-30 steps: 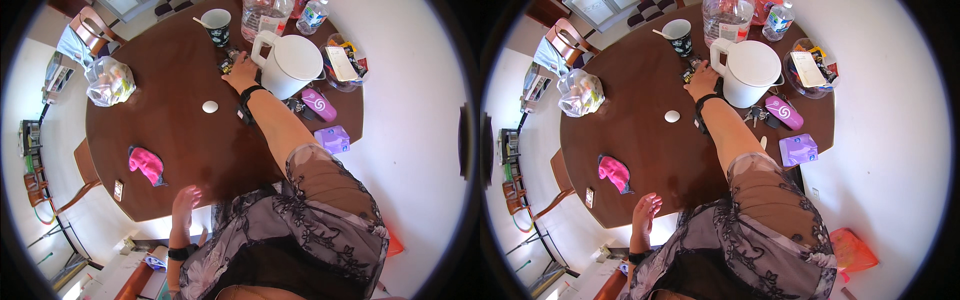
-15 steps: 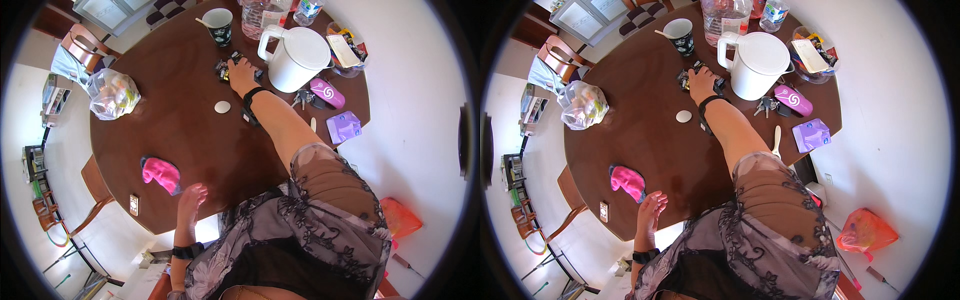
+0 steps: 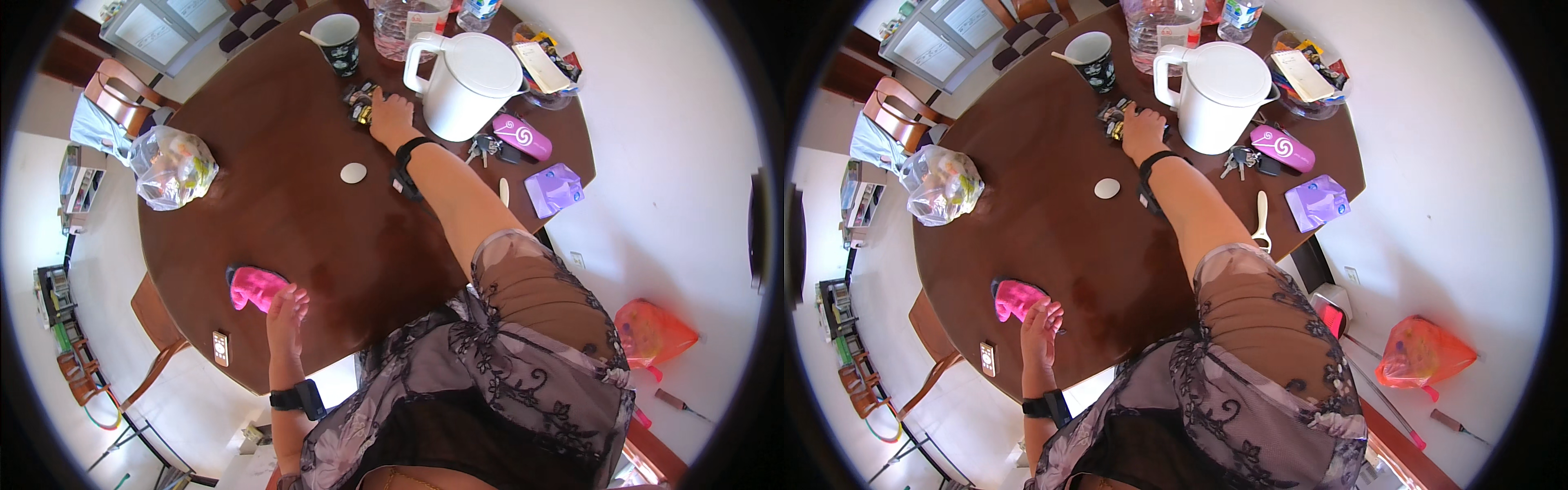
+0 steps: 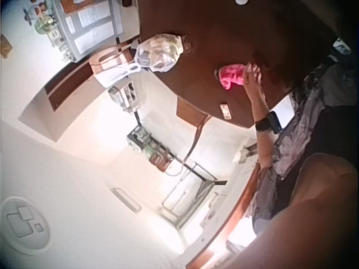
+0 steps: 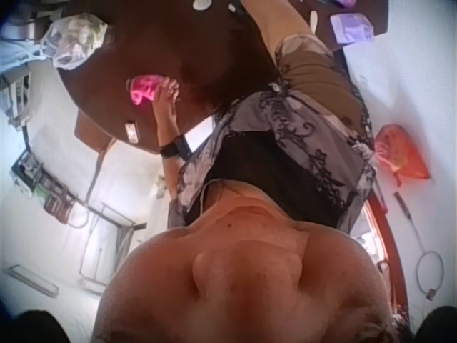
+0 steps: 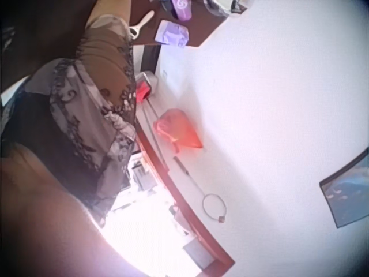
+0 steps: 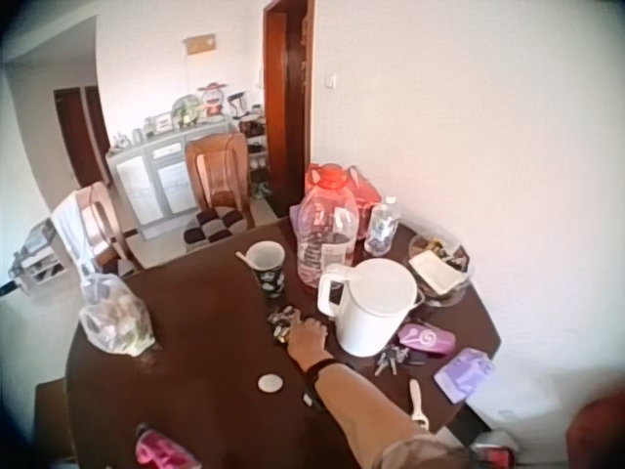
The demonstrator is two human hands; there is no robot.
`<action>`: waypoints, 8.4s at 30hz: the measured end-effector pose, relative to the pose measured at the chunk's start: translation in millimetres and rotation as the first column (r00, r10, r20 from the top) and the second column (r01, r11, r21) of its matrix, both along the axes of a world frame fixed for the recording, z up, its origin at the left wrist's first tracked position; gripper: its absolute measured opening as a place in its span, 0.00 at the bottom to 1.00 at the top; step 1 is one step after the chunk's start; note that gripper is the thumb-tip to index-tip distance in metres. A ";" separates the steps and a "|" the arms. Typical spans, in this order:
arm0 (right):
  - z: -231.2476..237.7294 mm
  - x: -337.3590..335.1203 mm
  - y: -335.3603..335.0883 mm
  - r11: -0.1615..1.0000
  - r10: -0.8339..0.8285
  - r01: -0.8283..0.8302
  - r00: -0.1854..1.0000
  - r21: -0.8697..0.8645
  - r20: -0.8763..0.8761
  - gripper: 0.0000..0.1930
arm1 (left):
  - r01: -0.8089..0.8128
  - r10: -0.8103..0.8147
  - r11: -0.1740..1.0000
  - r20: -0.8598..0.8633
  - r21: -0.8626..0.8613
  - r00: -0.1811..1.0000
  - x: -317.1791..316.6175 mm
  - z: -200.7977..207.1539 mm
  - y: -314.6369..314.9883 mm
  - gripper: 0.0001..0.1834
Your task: The person clears dishes from a table, places them into a sink, and then cleans the table surface by hand with a cloth.
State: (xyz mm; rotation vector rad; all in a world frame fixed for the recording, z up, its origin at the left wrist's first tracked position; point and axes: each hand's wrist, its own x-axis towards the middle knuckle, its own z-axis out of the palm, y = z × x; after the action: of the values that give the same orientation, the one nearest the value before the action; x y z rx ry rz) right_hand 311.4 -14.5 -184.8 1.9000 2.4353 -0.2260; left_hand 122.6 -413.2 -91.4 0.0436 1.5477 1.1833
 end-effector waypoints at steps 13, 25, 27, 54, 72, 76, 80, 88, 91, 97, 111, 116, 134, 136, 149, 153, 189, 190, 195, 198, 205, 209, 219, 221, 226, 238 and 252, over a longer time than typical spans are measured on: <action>85.6 83.0 -99.4 0.974 -0.075 -0.075 0.783 -0.212 -0.617 0.32 | 0.161 -0.295 0.947 -0.952 -0.279 0.086 -64.0 -94.8 -16.4 0.44; 165.3 253.6 -85.4 0.896 -0.371 0.307 0.121 -0.321 -0.921 0.22 | 0.191 -0.328 0.940 -0.906 -0.284 0.268 -142.4 -133.7 3.4 0.15; 186.8 259.1 -72.1 0.812 -0.477 0.354 -0.053 -0.463 -0.877 0.25 | 0.201 -0.207 0.971 -0.885 -0.133 0.416 -134.3 -117.8 2.4 0.15; 145.0 226.6 -10.4 0.885 -0.457 0.460 0.888 -0.065 0.054 0.66 | 0.688 -0.560 0.681 -0.784 -0.251 0.268 26.1 -82.4 40.1 0.30; 167.1 189.0 14.2 0.903 -0.050 0.026 0.998 0.429 0.045 0.34 | 0.620 -0.748 0.520 -0.664 -0.587 -0.001 25.2 -98.2 65.3 0.33; 212.1 126.8 71.6 0.930 0.256 -0.216 0.961 0.297 -0.103 0.29 | 0.605 -0.794 0.462 -0.607 -0.649 -0.044 23.3 -94.9 74.2 0.34; 180.8 76.2 128.2 0.833 0.377 -0.279 0.918 0.478 -0.120 0.26 | 0.611 -0.813 0.431 -0.579 -0.664 -0.056 19.6 -90.4 90.6 0.36; 170.6 61.9 172.5 0.936 0.291 -0.260 0.951 0.237 -0.105 0.17 | 0.623 -0.854 0.391 -0.519 -0.678 -0.028 14.3 -80.6 94.0 0.36; 188.2 90.2 192.5 0.907 0.344 -0.298 0.932 0.298 -0.115 0.14 | 0.649 -0.849 0.408 -0.528 -0.643 0.010 12.0 -78.3 94.8 0.35; 218.5 126.0 203.9 0.897 0.277 -0.239 0.959 0.371 -0.051 0.13 | 0.640 -0.862 0.401 -0.507 -0.655 0.022 3.6 -86.4 93.0 0.37; 205.6 145.6 205.2 0.879 0.023 -0.057 0.997 0.473 0.077 0.20 | 0.673 -0.814 0.457 -0.578 -0.582 0.053 -0.7 -81.7 76.8 0.34; 227.6 37.0 160.5 0.789 0.483 -0.301 0.842 0.535 -0.239 0.30 | 0.675 -0.847 0.428 -0.527 -0.601 0.068 -3.1 -88.0 80.4 0.37; 285.3 -106.4 69.0 0.541 0.806 -0.725 0.592 0.425 -0.016 0.35 | 0.651 -0.852 0.433 -0.520 -0.624 0.068 1.8 -82.1 90.7 0.36; 288.7 -96.9 65.7 0.646 0.736 -0.665 0.673 0.375 -0.074 0.31 | 0.650 -0.849 0.436 -0.524 -0.622 0.067 0.0 -85.5 91.3 0.36; 279.3 -16.3 111.7 0.718 0.657 -0.589 0.750 0.371 -0.080 0.25 | 0.665 -0.852 0.419 -0.520 -0.619 0.053 2.4 -95.6 86.9 0.36; 283.6 12.7 125.8 0.682 0.652 -0.607 0.757 0.407 0.036 0.25 | 0.666 -0.850 0.417 -0.525 -0.618 0.045 0.6 -89.1 82.8 0.37; 153.9 193.4 -248.5 0.841 0.537 -0.456 0.771 0.292 -0.342 0.07 | 0.851 -0.234 0.525 -0.964 -0.015 0.128 -55.6 14.2 211.7 0.35; 148.7 201.7 -253.1 0.854 0.518 -0.452 0.786 0.257 -0.338 0.07 | 0.852 -0.278 0.520 -0.955 -0.059 0.103 -54.9 14.6 216.2 0.33; 118.6 236.1 -263.8 0.914 0.404 -0.390 0.840 0.112 -0.363 0.08 | 0.829 -0.235 0.415 -0.924 -0.375 -0.300 -80.7 1.7 227.5 0.25; 91.4 261.8 -268.6 0.964 0.152 -0.223 0.907 -0.142 -0.393 0.12 | 0.775 -0.392 0.301 -0.813 -0.555 -0.430 -92.1 -21.5 224.2 0.24; 34.5 291.7 -288.2 0.960 -0.030 -0.075 0.930 -0.270 -0.366 0.39 | 0.729 -0.711 0.680 -0.312 -0.078 0.630 -43.1 6.4 141.7 0.30; 21.3 290.6 -304.7 0.942 -0.123 -0.021 0.907 -0.334 -0.404 0.50 | 0.585 -0.553 0.811 -0.338 -0.010 0.762 -33.0 -14.5 113.2 0.30; 33.6 300.2 -302.0 0.919 -0.191 0.001 0.876 -0.394 -0.442 0.54 | 0.617 -0.540 0.776 -0.365 0.133 0.758 41.0 97.9 112.6 0.29; 32.1 301.2 -302.1 0.922 -0.181 -0.002 0.882 -0.386 -0.435 0.55 | 0.689 -0.614 0.707 -0.345 0.159 0.710 65.7 112.8 123.8 0.28; 31.6 293.5 -311.1 0.902 -0.299 0.058 0.797 -0.428 -0.524 0.58 | 0.792 -0.761 0.537 -0.239 0.290 0.603 141.3 117.8 159.3 0.26; 14.0 343.0 -315.2 0.833 -0.536 0.324 0.672 -0.448 -0.511 0.53 | 0.932 -0.880 0.318 -0.313 0.173 0.358 284.1 52.9 225.1 0.24; 20.9 335.3 -230.1 0.887 -0.436 0.242 0.158 -0.393 -0.886 0.51 | 0.947 -0.742 0.284 -0.592 0.149 0.315 286.8 29.7 233.9 0.15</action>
State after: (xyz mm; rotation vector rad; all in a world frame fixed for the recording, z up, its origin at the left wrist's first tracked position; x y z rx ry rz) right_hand 646.7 -244.6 -163.9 2.6503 2.0764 -2.2136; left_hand 409.4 -179.4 -61.7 1.4484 1.1586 0.5608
